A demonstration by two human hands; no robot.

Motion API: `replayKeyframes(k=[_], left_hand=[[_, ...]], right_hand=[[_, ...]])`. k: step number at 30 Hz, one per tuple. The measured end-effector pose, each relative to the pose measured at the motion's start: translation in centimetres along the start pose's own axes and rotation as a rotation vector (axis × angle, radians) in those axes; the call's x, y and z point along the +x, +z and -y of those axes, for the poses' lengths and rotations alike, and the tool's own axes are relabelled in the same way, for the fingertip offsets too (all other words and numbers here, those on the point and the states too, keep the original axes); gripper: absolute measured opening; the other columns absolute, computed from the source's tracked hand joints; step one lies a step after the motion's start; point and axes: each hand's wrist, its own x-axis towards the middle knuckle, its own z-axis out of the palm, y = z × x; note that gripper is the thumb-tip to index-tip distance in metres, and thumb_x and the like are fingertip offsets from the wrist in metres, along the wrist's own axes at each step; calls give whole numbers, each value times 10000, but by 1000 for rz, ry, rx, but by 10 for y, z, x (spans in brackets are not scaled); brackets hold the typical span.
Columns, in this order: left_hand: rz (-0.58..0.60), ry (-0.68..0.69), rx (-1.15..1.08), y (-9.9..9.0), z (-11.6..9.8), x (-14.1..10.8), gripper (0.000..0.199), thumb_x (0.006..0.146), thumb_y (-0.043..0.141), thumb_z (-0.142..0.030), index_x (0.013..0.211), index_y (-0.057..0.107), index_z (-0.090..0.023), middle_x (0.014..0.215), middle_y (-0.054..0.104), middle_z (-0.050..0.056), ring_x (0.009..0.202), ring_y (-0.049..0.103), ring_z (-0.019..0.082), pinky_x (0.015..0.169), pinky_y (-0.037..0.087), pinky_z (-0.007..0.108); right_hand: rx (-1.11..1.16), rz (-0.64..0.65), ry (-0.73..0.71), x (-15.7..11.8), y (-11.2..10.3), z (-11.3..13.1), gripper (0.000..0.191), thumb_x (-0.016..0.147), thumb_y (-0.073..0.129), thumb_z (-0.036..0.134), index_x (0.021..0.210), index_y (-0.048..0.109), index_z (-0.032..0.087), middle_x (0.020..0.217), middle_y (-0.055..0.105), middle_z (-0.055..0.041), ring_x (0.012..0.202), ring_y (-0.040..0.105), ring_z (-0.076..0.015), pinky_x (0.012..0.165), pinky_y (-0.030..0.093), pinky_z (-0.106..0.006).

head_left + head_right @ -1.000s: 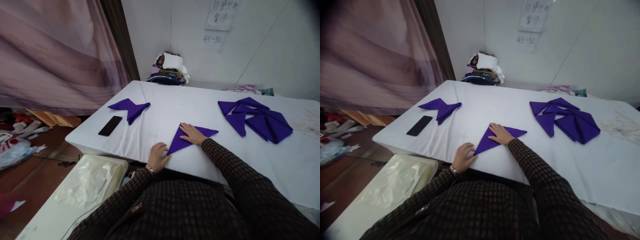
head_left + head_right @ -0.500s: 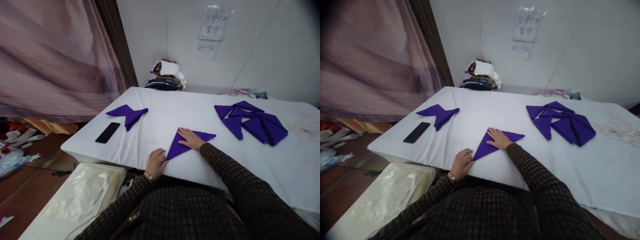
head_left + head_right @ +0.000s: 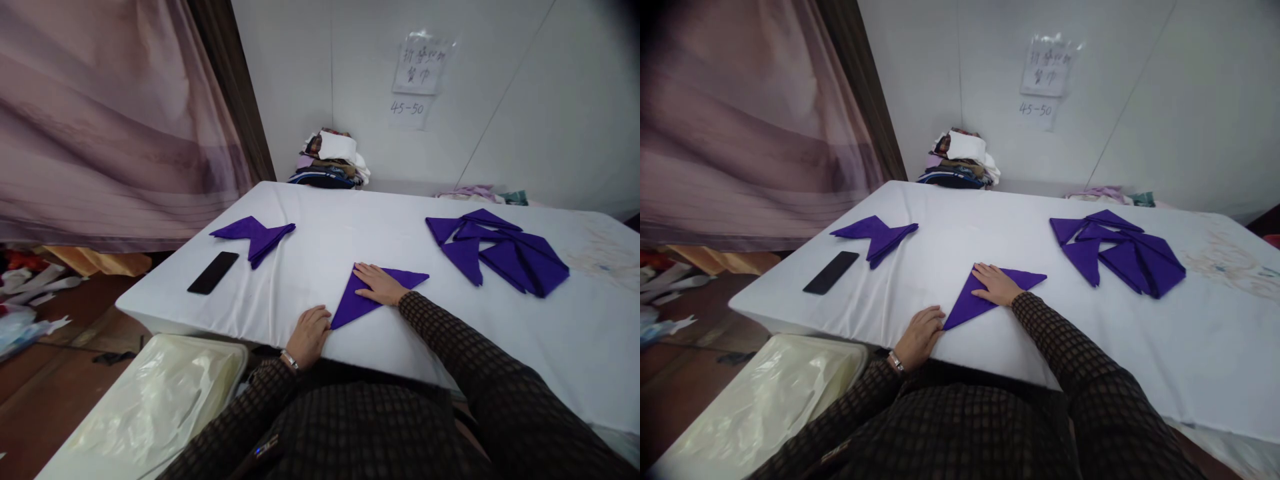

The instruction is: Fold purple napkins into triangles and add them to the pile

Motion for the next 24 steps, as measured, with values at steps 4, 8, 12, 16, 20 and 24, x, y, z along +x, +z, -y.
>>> replayKeyframes(k=[4, 8, 12, 16, 20, 24], left_hand=[[10, 26, 16, -1, 3, 0, 122, 833, 471, -122, 823, 564, -200, 1048, 629, 84, 1171, 497, 233, 964, 442, 448], [18, 63, 39, -1, 9, 0, 100, 839, 479, -138, 806, 554, -195, 1048, 628, 86, 1175, 494, 233, 974, 443, 437], [26, 107, 49, -3, 17, -1, 99, 853, 473, -159, 798, 548, -192, 1050, 632, 88, 1159, 512, 233, 964, 452, 428], [19, 113, 27, -11, 15, 5, 53, 843, 518, -218, 855, 566, -199, 1118, 620, 96, 1116, 543, 233, 913, 479, 419], [29, 157, -38, -12, -3, 36, 229, 864, 511, -290, 1067, 568, -199, 1185, 597, 111, 1115, 544, 226, 942, 457, 426], [130, 197, -34, 10, -16, 85, 356, 888, 453, -273, 1227, 506, -180, 1291, 542, 124, 1225, 470, 229, 1034, 375, 436]], right_hand=[[0, 2, -7, 0, 0, 0, 787, 876, 264, 663, 1437, 297, 112, 1512, 213, -151, 1401, 160, -258, 1132, 145, -451], [0, -6, -7, -1, -1, 1, 785, 879, 267, 657, 1433, 305, 101, 1509, 223, -157, 1401, 158, -255, 1134, 138, -441], [4, -13, -14, 0, -1, 1, 769, 882, 277, 652, 1436, 300, 120, 1510, 221, -152, 1402, 157, -245, 1134, 135, -440], [10, -16, -13, 0, -1, 1, 768, 881, 290, 649, 1438, 292, 120, 1512, 216, -158, 1401, 156, -252, 1131, 132, -447], [11, -31, -22, 0, -2, 1, 769, 883, 321, 632, 1431, 299, 94, 1507, 221, -174, 1399, 157, -267, 1129, 129, -451], [35, -51, -38, 0, -3, 2, 690, 905, 363, 550, 1418, 324, 90, 1497, 243, -183, 1394, 177, -268, 1120, 150, -467]])
